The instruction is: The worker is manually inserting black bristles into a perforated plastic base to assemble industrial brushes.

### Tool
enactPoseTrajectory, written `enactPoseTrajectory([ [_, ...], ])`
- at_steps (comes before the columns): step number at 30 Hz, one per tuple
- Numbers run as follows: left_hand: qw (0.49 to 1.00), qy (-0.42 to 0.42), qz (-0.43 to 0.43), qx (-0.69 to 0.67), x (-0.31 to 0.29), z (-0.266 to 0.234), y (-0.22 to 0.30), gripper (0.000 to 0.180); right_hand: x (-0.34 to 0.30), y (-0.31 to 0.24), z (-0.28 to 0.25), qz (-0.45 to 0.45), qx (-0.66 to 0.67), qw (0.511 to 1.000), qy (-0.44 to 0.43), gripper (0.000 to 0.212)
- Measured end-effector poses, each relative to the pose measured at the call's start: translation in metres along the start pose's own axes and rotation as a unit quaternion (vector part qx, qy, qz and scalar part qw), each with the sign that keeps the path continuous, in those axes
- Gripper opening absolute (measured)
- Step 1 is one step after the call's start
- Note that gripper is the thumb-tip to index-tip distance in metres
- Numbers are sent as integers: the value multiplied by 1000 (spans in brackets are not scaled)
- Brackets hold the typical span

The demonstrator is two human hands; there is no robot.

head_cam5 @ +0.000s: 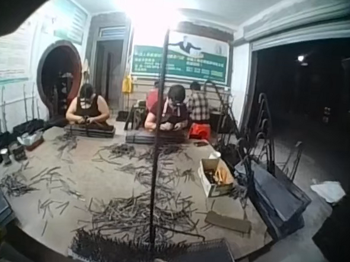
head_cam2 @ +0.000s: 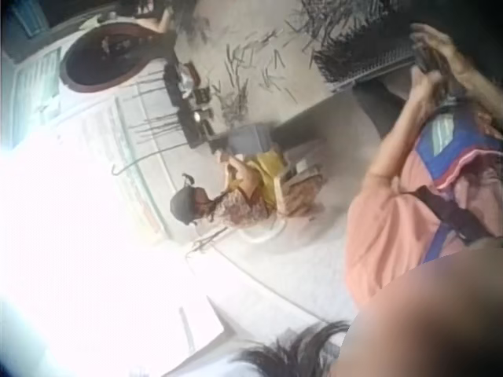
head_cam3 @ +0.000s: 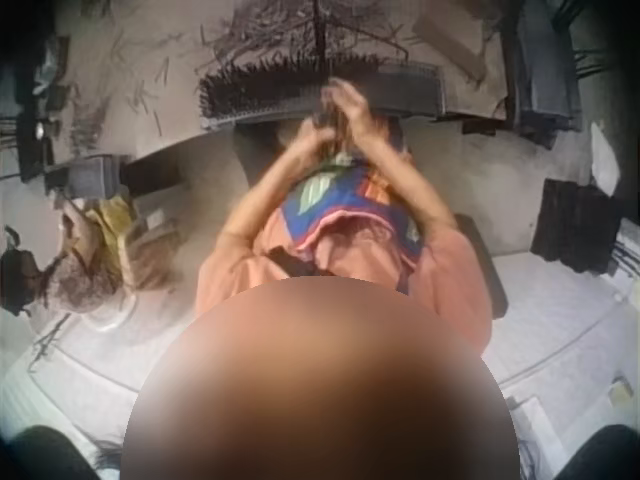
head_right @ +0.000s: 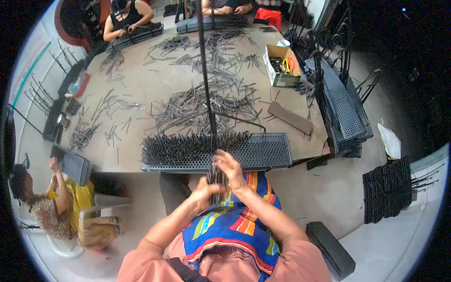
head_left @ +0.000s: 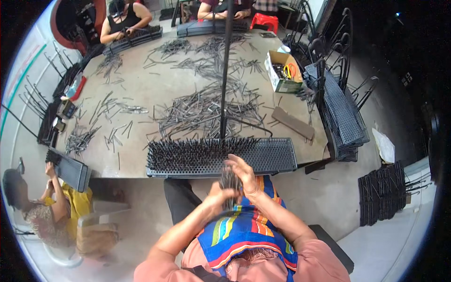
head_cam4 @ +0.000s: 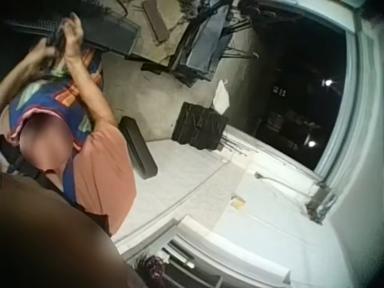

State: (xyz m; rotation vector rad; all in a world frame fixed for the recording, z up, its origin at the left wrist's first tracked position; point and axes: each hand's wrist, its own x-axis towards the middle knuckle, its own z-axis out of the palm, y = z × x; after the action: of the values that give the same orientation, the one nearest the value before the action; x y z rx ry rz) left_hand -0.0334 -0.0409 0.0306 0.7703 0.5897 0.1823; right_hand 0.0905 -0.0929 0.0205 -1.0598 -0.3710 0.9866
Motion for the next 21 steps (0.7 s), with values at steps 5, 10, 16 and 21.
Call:
enactPoseTrajectory([
  [5, 994, -8, -51, -91, -14, 8, -33, 19, -6, -8, -32, 31, -166, 950, -262, 39],
  [10, 988, 131, -57, -58, -9, 9, -29, 22, -23, 8, -42, 53, -73, 995, -46, 25],
  [16, 987, 155, -19, 32, 13, 14, -24, 31, -22, 3, -57, 14, -268, 963, -24, 14],
  [21, 988, 145, -24, -39, 30, 23, -6, 19, -6, 4, -73, 76, -175, 982, 9, 4],
])
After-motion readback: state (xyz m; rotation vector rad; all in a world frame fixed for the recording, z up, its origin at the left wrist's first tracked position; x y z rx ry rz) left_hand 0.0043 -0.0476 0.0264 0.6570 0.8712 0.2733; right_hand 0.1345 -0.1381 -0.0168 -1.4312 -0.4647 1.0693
